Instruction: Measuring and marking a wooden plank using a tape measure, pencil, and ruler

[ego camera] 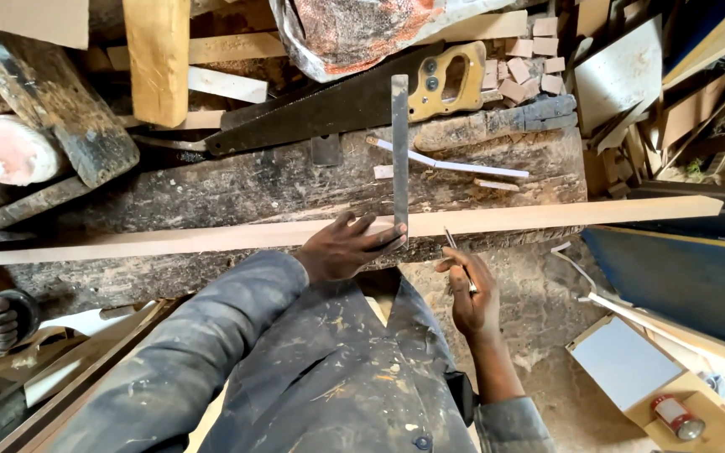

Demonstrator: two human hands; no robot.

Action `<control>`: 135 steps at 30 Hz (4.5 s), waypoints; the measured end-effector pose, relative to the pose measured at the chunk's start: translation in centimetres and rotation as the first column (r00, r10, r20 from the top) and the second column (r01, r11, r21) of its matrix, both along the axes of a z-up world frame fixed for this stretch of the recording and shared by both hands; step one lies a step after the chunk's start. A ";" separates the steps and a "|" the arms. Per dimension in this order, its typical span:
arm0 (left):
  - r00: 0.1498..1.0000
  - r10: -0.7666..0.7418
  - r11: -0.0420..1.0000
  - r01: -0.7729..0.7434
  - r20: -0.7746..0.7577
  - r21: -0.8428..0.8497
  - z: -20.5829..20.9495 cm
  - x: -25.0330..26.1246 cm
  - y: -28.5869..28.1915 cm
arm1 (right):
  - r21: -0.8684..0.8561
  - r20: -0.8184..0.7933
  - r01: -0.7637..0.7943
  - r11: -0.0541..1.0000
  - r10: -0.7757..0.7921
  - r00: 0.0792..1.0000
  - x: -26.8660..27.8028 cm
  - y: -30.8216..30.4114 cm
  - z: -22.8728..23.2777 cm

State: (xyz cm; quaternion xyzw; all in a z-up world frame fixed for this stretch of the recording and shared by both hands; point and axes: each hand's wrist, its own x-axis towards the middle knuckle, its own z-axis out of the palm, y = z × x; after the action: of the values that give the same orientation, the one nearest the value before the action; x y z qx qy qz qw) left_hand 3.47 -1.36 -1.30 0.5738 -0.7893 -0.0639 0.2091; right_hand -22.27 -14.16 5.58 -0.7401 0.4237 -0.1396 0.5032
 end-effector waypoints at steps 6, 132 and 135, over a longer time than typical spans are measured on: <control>1.000 -0.009 1.000 0.009 -0.013 0.014 0.1 0.0 -0.2 | -0.073 0.076 -0.078 0.994 0.083 0.994 1.5 0.0 0.9; 0.886 0.456 0.810 -0.451 0.081 0.374 4.1 10.4 37.6 | -0.395 -0.655 -0.643 0.656 0.290 0.698 6.3 1.9 -6.5; 0.897 0.381 0.829 -0.439 0.225 0.347 1.1 12.8 37.4 | -0.351 -0.648 -0.496 0.794 0.177 0.741 8.4 5.7 -5.2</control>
State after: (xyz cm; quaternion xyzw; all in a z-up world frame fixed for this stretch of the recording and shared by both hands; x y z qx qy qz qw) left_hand 16.28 36.01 -0.18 0.7629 -0.6318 -0.1306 0.0414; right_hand -13.86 -8.50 0.34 -0.9165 0.3588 0.0864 0.1544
